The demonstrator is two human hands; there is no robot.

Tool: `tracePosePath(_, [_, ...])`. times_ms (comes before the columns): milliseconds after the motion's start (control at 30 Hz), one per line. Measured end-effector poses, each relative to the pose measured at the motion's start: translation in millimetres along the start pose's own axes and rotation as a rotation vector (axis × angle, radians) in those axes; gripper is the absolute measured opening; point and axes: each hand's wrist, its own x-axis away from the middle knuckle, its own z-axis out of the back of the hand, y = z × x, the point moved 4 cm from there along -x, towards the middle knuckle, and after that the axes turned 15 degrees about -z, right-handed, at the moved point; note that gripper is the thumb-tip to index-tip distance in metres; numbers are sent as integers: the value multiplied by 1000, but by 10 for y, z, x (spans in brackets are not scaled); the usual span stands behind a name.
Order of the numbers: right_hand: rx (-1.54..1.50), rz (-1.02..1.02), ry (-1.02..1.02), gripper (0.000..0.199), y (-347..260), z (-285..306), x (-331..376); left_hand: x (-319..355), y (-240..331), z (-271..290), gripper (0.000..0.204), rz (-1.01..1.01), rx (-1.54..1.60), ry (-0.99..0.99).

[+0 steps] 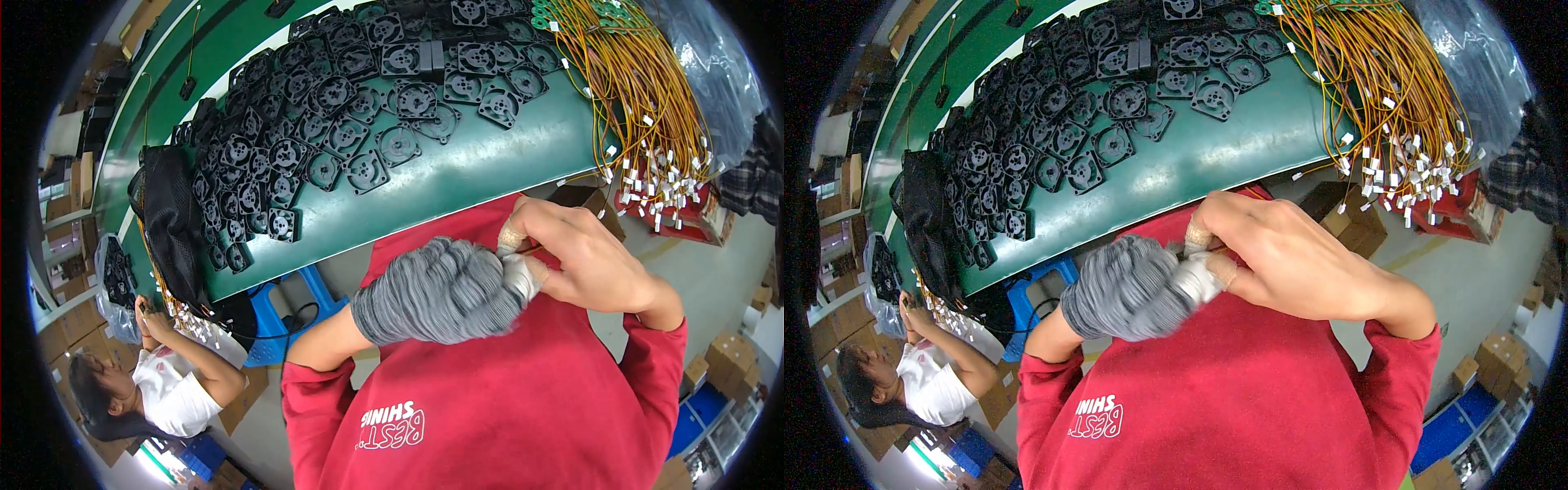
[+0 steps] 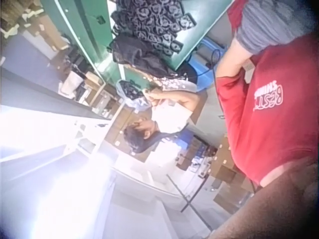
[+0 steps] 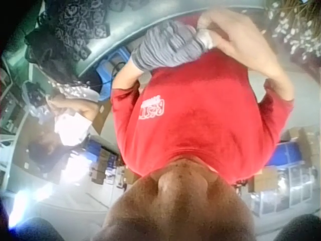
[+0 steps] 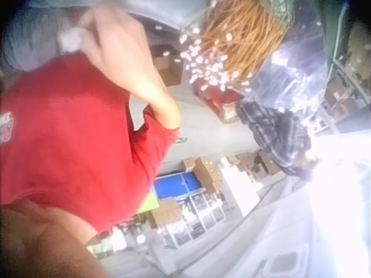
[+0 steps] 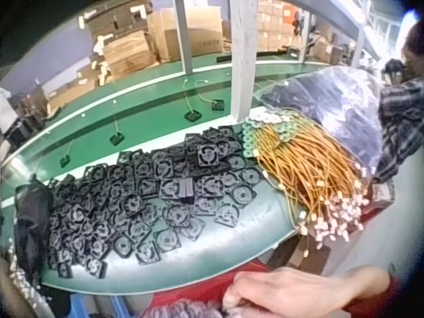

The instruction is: The person assembles electronic components by hand, attaching wire harnesses and connectors to fan modules.

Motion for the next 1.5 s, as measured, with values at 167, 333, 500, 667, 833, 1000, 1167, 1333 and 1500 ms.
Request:
tracePosePath(167, [31,-138,-57,11,76,-39,-22,16,85,-160,21,-223,-353,125])
tracePosePath(333, [-522,-264,-362,15,264,-64,-148,148,-131,-221,28,432,749,340])
tracePosePath(500, [-734,-412,-554,14,241,-103,-132,222,-196,-164,55,698,977,543])
tracePosePath(667, [-969,-423,-554,15,230,-120,-108,201,-221,-225,56,765,1158,648])
tracePosePath(833, [-1026,-393,-564,14,242,-108,-103,194,-247,-237,56,811,1211,642])
tracePosePath(1000, [-1118,-434,-533,13,138,-123,-47,301,-437,78,58,759,959,799])
tracePosePath(1167, [-749,-315,-186,10,130,283,-28,510,-1220,970,42,604,311,1217])
tracePosePath(1333, [583,389,1331,23,-433,1240,-219,635,-2243,1377,38,559,92,1476])
tracePosePath(1500, [531,105,1233,13,128,1606,-504,1966,-3522,869,43,1217,-474,1107])
